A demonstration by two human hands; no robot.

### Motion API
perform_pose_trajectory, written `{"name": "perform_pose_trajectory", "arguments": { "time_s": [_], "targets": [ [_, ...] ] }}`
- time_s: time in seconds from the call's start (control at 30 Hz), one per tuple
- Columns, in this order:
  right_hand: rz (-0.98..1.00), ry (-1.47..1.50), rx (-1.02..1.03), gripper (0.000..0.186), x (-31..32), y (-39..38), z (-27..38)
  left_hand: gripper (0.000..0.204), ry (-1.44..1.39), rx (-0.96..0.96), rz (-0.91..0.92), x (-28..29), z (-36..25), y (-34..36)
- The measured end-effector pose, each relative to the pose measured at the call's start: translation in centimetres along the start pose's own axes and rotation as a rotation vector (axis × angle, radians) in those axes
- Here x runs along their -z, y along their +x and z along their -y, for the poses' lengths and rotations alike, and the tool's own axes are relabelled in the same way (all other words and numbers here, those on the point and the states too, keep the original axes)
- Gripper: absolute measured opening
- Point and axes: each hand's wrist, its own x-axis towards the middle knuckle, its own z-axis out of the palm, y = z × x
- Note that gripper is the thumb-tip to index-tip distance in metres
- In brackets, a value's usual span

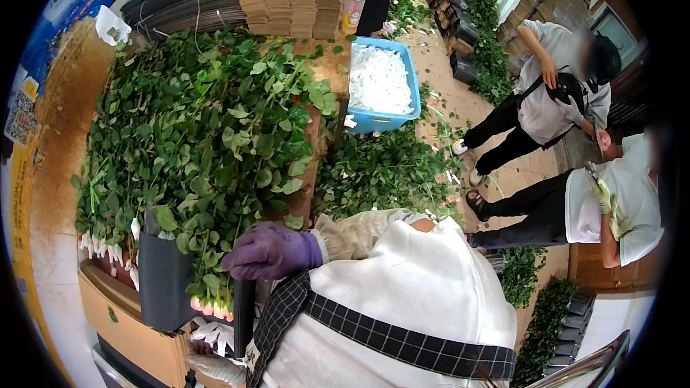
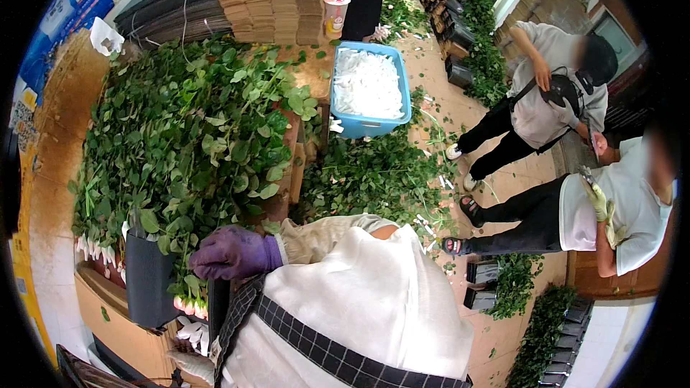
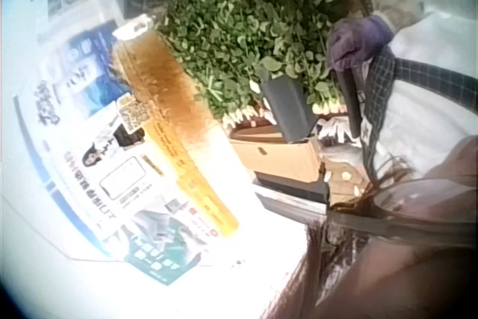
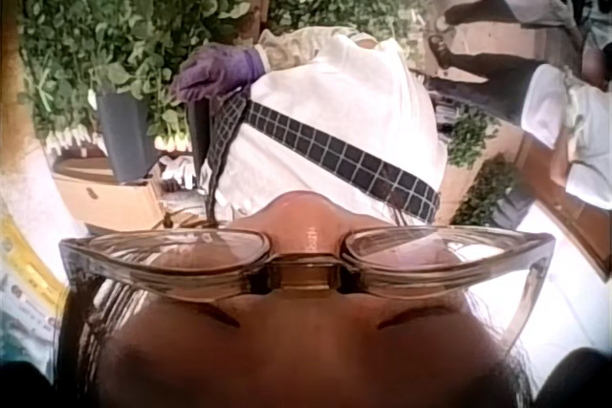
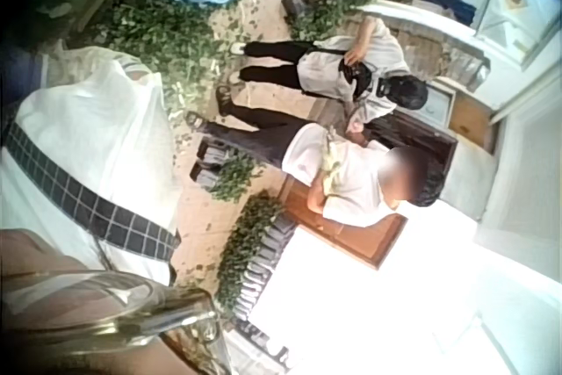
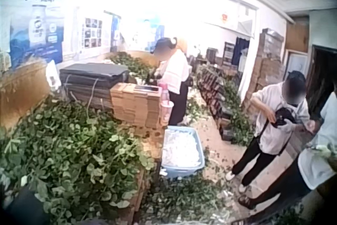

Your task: The person places several roses into a black protective sleeve, inserts a small cardboard support, and then uses a handheld tape dispenser to seal the sleeve.

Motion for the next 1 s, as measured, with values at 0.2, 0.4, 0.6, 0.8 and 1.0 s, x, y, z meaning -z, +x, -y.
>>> {"name": "perform_pose_trajectory", "arguments": {
  "time_s": [0.2,0.4,0.6,0.8,1.0],
  "targets": [
    [-0.007,0.009,-0.009,0.019,-0.3,0.1,-0.2,0.076,-0.084,0.029,0.118,-0.5,-1.4,3.5],
    [-0.001,-0.006,-0.037,0.018,-0.4,-0.2,-0.3,0.084,-0.215,0.168,0.168,0.2,-1.3,8.4],
    [0.008,-0.034,-0.076,0.021,0.3,0.0,-0.7,0.086,-0.216,0.237,0.205,-1.4,-2.5,9.2],
    [0.146,-0.012,-0.060,0.020,-0.7,0.1,-2.2,0.081,-0.212,0.215,0.456,1.7,-0.9,11.3],
    [0.048,0.043,-0.047,0.010,0.8,0.1,-2.4,0.081,-0.476,0.510,0.428,-5.3,-5.4,12.8]
  ]
}}
